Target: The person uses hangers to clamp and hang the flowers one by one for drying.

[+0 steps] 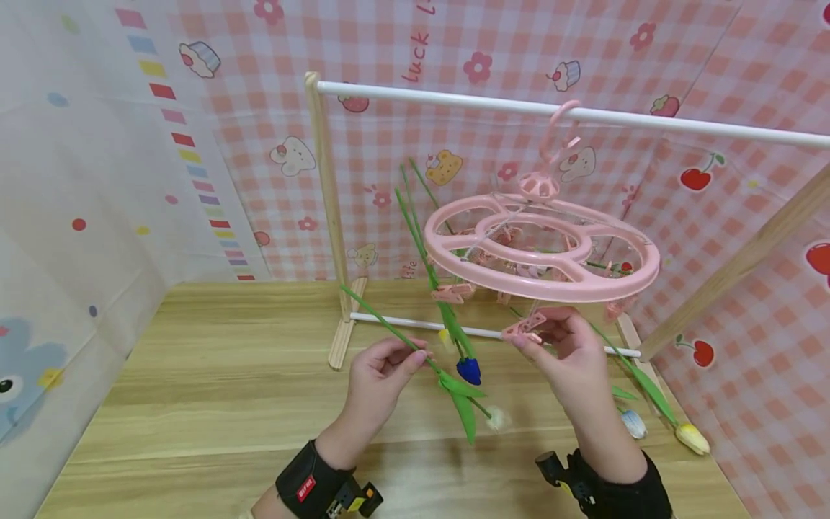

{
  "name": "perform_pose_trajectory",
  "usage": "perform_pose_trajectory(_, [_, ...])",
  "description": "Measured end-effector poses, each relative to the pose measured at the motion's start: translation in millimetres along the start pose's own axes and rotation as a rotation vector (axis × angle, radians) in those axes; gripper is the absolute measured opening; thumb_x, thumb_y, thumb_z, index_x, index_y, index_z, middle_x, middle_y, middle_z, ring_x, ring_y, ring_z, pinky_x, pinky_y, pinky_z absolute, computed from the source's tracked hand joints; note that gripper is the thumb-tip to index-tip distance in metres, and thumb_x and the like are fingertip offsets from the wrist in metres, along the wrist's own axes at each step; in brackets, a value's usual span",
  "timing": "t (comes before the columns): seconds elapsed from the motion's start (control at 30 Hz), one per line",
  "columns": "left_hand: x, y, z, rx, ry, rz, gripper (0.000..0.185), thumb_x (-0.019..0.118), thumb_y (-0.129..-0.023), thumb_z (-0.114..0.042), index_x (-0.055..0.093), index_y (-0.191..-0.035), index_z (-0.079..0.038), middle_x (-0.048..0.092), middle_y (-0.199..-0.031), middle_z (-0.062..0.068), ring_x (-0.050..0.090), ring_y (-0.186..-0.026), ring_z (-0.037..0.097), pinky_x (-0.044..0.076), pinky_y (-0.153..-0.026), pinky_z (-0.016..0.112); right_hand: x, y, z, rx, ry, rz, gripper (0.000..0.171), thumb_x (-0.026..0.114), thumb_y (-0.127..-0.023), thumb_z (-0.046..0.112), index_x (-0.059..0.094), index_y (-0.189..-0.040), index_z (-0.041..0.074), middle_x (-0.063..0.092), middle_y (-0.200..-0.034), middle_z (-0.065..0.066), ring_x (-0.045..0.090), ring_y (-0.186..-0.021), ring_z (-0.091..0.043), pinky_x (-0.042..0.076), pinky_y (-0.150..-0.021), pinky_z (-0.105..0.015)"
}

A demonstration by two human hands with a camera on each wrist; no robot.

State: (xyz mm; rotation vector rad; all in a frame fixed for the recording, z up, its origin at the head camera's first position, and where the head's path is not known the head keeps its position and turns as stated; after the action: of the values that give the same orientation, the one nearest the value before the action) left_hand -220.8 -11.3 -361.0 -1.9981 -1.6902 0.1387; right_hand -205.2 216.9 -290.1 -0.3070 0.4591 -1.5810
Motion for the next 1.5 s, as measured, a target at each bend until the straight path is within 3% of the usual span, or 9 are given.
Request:
perform_pose_trajectory(0.2, [-2.0,-2.0,0.1,-0.005,-0.018,-0.030,0.017,0.063,-0.087,0.003,0.062,-0.097,0.016,0.071,-0.090,-0.003,0.068,-0.083,0.010,0.059,-0.076,0.032,28.2,-5.0,-3.2,0.031,0.036,-0.001,0.034,0.071,-0.075,-0.012,0.052,-0.104,-0.008,0.064,-0.089,0.004,0.062,-0.082,-0.010,0.053,-0.071,-0.019])
perform_pose_trajectory(0.5, [-9.6,-8.6,-2.4,-0.015,-0.034,-0.076,0.019,0.065,-0.086,0.001,0.061,-0.097,0.016,0.072,-0.091,-0.001,0.069,-0.083,0.011,0.059,-0.077,0.035,55.8,-16.2,-4.2,-0.002,0.013,0.034,0.033,0.072,-0.079,-0.004,0.055,-0.107,-0.005,0.068,-0.088,0.002,0.065,-0.083,-0.013,0.056,-0.073,-0.024])
perform_pose_trajectory(0.7, [-15.6,-19.5,-14.1,0.034,-0.050,-0.104,0.018,0.065,-0.087,0.000,0.062,-0.097,0.014,0.072,-0.092,0.006,0.069,-0.083,0.012,0.059,-0.077,0.033,60.1,-19.9,-11.2,0.044,-0.014,0.009,0.032,0.071,-0.080,-0.003,0.057,-0.109,-0.001,0.068,-0.091,0.002,0.066,-0.087,-0.013,0.057,-0.076,-0.025])
perform_pose_trajectory(0.9, [-19.7,-27.8,-21.1,0.032,-0.071,-0.141,0.019,0.065,-0.087,-0.001,0.063,-0.098,0.015,0.072,-0.088,-0.002,0.069,-0.081,0.010,0.059,-0.077,0.030,63.2,-21.5,-16.4,0.092,-0.071,-0.004,0.034,0.071,-0.080,-0.004,0.058,-0.111,-0.002,0.067,-0.093,0.004,0.065,-0.090,-0.011,0.057,-0.078,-0.025])
perform_pose_trajectory(1.1, [-18.7,-32.5,-21.9,0.016,-0.095,-0.129,0.016,0.066,-0.087,-0.003,0.065,-0.097,0.009,0.071,-0.088,0.010,0.068,-0.080,0.012,0.059,-0.075,0.031,57.4,-19.0,-21.7,0.122,-0.237,-0.046,0.039,0.067,-0.080,-0.011,0.063,-0.110,0.013,0.068,-0.099,0.005,0.065,-0.092,-0.008,0.056,-0.075,-0.020])
perform_pose_trajectory(1.2, [-17.8,-34.1,-22.6,0.026,-0.097,-0.123,0.015,0.066,-0.087,-0.003,0.065,-0.095,0.009,0.072,-0.086,0.007,0.068,-0.078,0.012,0.059,-0.073,0.029,54.4,-18.3,-22.6,0.107,-0.286,-0.058,0.040,0.065,-0.081,-0.013,0.064,-0.108,0.017,0.068,-0.099,0.004,0.065,-0.089,-0.008,0.056,-0.072,-0.019])
perform_pose_trajectory(1.33, [-16.1,-34.6,-23.5,0.040,-0.086,-0.117,0.015,0.066,-0.086,-0.002,0.065,-0.094,0.011,0.072,-0.085,0.001,0.069,-0.078,0.012,0.059,-0.073,0.031,52.6,-16.7,-27.6,0.145,-0.276,-0.069,0.036,0.064,-0.082,-0.011,0.063,-0.106,0.016,0.067,-0.095,0.003,0.064,-0.087,-0.007,0.056,-0.070,-0.018])
perform_pose_trajectory(1.5, [-16.0,-35.1,-23.2,0.037,-0.090,-0.114,0.015,0.066,-0.086,-0.003,0.066,-0.096,0.009,0.071,-0.089,0.018,0.069,-0.078,0.011,0.059,-0.074,0.031,52.8,-15.1,-34.3,0.211,-0.243,-0.083,0.029,0.065,-0.083,-0.010,0.060,-0.100,0.013,0.065,-0.093,0.000,0.064,-0.087,-0.010,0.057,-0.074,-0.022])
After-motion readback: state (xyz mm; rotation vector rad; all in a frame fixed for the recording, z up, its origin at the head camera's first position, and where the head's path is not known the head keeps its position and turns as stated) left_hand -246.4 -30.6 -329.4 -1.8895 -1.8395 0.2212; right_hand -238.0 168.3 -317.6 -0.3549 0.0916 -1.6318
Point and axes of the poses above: each hand's wrist, its own y-axis away from the middle knuckle, its own x-axis out of the palm, z = x × y, the point moved 10 cm from there along -y, towards the middle knuckle
